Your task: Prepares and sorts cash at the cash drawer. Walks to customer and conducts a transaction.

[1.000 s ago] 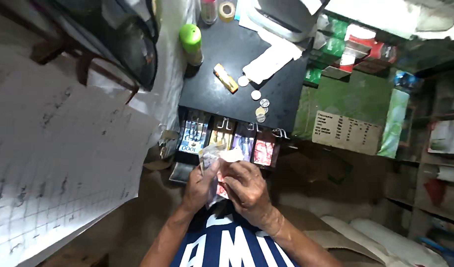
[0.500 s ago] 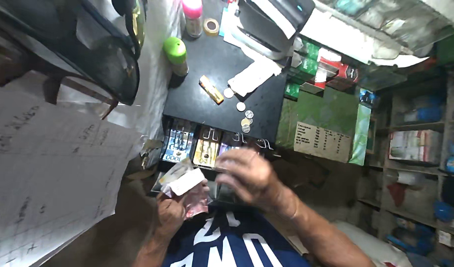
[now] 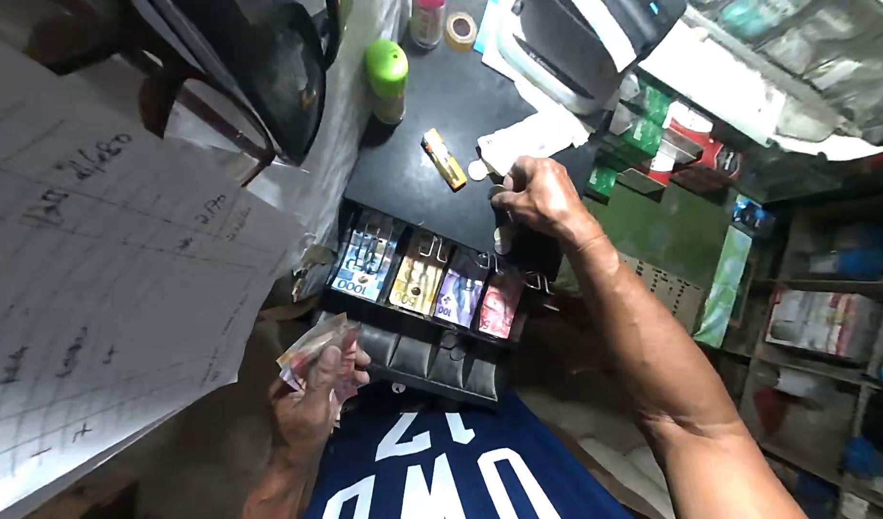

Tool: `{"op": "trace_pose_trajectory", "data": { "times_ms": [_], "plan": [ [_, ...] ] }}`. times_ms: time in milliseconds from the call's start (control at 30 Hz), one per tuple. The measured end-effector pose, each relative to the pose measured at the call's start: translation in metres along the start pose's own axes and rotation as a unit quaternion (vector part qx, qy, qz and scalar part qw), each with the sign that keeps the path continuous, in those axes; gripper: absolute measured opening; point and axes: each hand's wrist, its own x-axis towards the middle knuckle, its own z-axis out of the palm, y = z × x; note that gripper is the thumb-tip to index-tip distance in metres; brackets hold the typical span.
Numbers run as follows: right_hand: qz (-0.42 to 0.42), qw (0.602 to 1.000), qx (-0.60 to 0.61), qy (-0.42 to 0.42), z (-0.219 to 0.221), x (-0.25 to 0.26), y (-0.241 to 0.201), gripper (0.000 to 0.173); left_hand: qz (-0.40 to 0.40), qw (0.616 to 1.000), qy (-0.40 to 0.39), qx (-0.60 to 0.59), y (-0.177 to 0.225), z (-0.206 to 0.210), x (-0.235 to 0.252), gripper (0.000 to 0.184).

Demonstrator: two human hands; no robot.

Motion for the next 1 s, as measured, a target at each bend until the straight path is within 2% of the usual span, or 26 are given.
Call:
{"op": "trace_pose_trajectory", "data": {
  "times_ms": [67, 167, 267, 400, 500, 633, 733, 800, 900, 1000],
  "plan": [
    [-0.022, 0.997, 0.05, 0.061, 0.001, 0.008, 0.007, 0.023, -0.005, 1.0, 0.01, 0.0, 0.0, 0.002, 0.0, 0.026],
    [-0.017, 0.968, 0.203, 0.144, 0.005, 0.023, 0.023, 0.022, -0.013, 1.0, 0.023, -0.005, 0.0, 0.003, 0.0, 0.025],
    [-0.011, 0.925, 0.361, 0.122, 0.001, 0.022, 0.028, 0.025, -0.01, 1.0, 0.021, -0.001, -0.002, 0.002, 0.0, 0.025],
    [0.005, 0.939, 0.344, 0.008, -0.013, 0.008, 0.027, 0.005, -0.025, 0.999, 0.027, 0.016, -0.003, 0.0, 0.001, 0.025],
    [0.059, 0.968, 0.243, -0.009, -0.01, 0.017, 0.022, 0.014, -0.031, 0.999, 0.026, 0.024, -0.005, 0.0, 0.002, 0.025],
    [0.035, 0.971, 0.232, 0.04, -0.009, 0.044, 0.016, 0.026, -0.023, 0.999, 0.01, 0.024, -0.006, 0.0, 0.005, 0.024],
    [0.044, 0.959, 0.275, 0.051, -0.014, 0.054, 0.011, 0.024, -0.026, 0.999, 0.007, 0.029, -0.006, 0.0, 0.005, 0.024],
    [0.044, 0.928, 0.365, 0.052, -0.016, 0.046, 0.011, 0.016, -0.036, 0.999, 0.011, 0.033, -0.008, -0.002, 0.004, 0.024],
    [0.024, 0.881, 0.471, 0.034, -0.016, 0.035, 0.018, 0.016, -0.042, 0.998, 0.008, 0.039, -0.01, -0.004, 0.003, 0.025],
    [-0.003, 0.896, 0.443, 0.009, -0.012, 0.033, 0.013, 0.006, -0.038, 0.999, -0.009, 0.038, -0.012, -0.003, 0.005, 0.025]
  ]
}}
